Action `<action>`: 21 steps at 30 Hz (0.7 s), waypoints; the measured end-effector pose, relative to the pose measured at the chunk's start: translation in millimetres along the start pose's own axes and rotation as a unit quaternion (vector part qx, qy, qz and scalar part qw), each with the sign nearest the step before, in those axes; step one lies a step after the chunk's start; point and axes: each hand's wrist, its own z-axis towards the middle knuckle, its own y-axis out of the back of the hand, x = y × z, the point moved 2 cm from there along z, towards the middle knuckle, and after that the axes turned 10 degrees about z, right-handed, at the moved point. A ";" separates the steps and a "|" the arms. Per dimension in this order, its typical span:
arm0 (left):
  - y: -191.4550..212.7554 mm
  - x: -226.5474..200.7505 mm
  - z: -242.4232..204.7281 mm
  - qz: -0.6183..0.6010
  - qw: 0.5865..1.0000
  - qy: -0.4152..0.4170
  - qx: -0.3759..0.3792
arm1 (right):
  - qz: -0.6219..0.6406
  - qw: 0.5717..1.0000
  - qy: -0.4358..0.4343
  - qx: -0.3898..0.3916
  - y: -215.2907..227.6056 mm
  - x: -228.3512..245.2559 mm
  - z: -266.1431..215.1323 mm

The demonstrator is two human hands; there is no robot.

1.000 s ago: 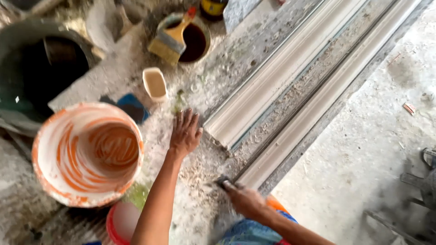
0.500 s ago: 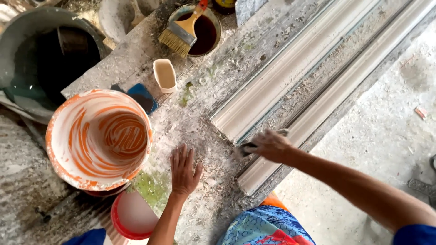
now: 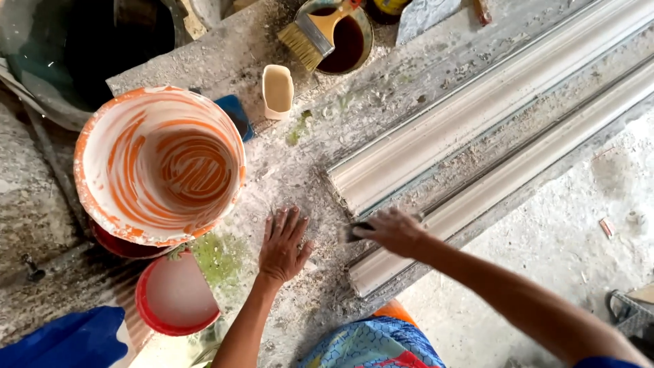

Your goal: The person is using a scraper to clean and shape the edges of decorative plaster cornices on a workbench.

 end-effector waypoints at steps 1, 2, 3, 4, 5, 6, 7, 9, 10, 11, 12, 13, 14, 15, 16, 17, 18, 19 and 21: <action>0.6 -0.8 1.4 -0.005 1.000 -0.006 -0.016 | 0.006 0.999 0.001 -0.043 5.4 12.6 5.6; 3.3 -3.2 12.0 -0.003 1.000 -0.005 -0.021 | 0.001 0.999 0.001 -0.045 3.3 16.6 0.9; 4.9 -5.1 22.5 -0.005 1.000 -0.010 -0.012 | 0.049 0.997 -0.031 -0.055 0.7 18.9 -3.0; 5.5 -11.8 22.4 -0.013 1.000 -0.015 0.006 | 0.104 0.991 -0.064 -0.058 -6.8 30.5 -13.0; 1.5 -21.0 29.1 -0.016 1.000 -0.014 0.010 | 0.107 0.991 -0.064 -0.054 1.5 45.0 -19.0; -3.6 -31.4 36.0 -0.027 0.999 -0.022 0.033 | 0.219 0.963 -0.158 0.000 7.0 55.7 -26.4; -8.1 -42.2 42.6 -0.039 0.997 -0.030 0.056 | 0.325 0.911 -0.250 0.054 12.7 67.5 -35.1; -3.5 -54.2 56.8 -0.049 0.997 -0.022 0.056 | 0.328 0.911 -0.249 -0.016 -3.6 83.4 -27.0; -0.3 -60.3 62.5 -0.058 0.996 -0.017 0.062 | 0.336 0.905 -0.247 -0.085 -11.0 92.8 -23.8; 1.0 -59.1 64.9 -0.057 0.996 -0.017 0.060 | 0.335 0.905 -0.247 -0.087 -11.6 97.5 -15.0; 1.3 -59.1 65.6 -0.063 0.995 -0.009 0.074 | 0.367 0.878 -0.290 -0.098 -13.8 102.6 -8.7; 1.2 -59.4 66.1 -0.068 0.994 0.000 0.089 | 0.397 0.848 -0.332 -0.110 -16.5 107.8 -2.9; -1.7 -56.3 69.9 -0.068 0.994 -0.002 0.089 | 0.397 0.848 -0.333 -0.110 -19.9 106.1 5.0; -4.4 -53.5 73.4 -0.074 0.994 -0.007 0.082 | 0.389 0.848 -0.307 -0.188 -20.4 104.4 12.5; -6.5 -51.8 70.6 -0.080 0.994 -0.012 0.080 | 0.382 0.841 -0.280 -0.261 -22.0 108.6 17.4; -5.9 -56.8 62.3 -0.081 0.993 -0.012 0.084 | 0.385 0.840 -0.281 -0.258 -14.9 114.9 12.1; -4.5 -55.3 63.8 -0.084 0.993 -0.013 0.085 | 0.389 0.833 -0.314 -0.236 -6.1 113.6 13.9; -2.3 -53.4 65.5 -0.087 0.992 -0.015 0.086 | 0.393 0.825 -0.346 -0.213 3.7 112.4 15.8; 6.3 -54.9 75.5 -0.084 0.992 -0.008 0.096 | 0.389 0.825 -0.361 -0.193 -7.3 113.5 15.4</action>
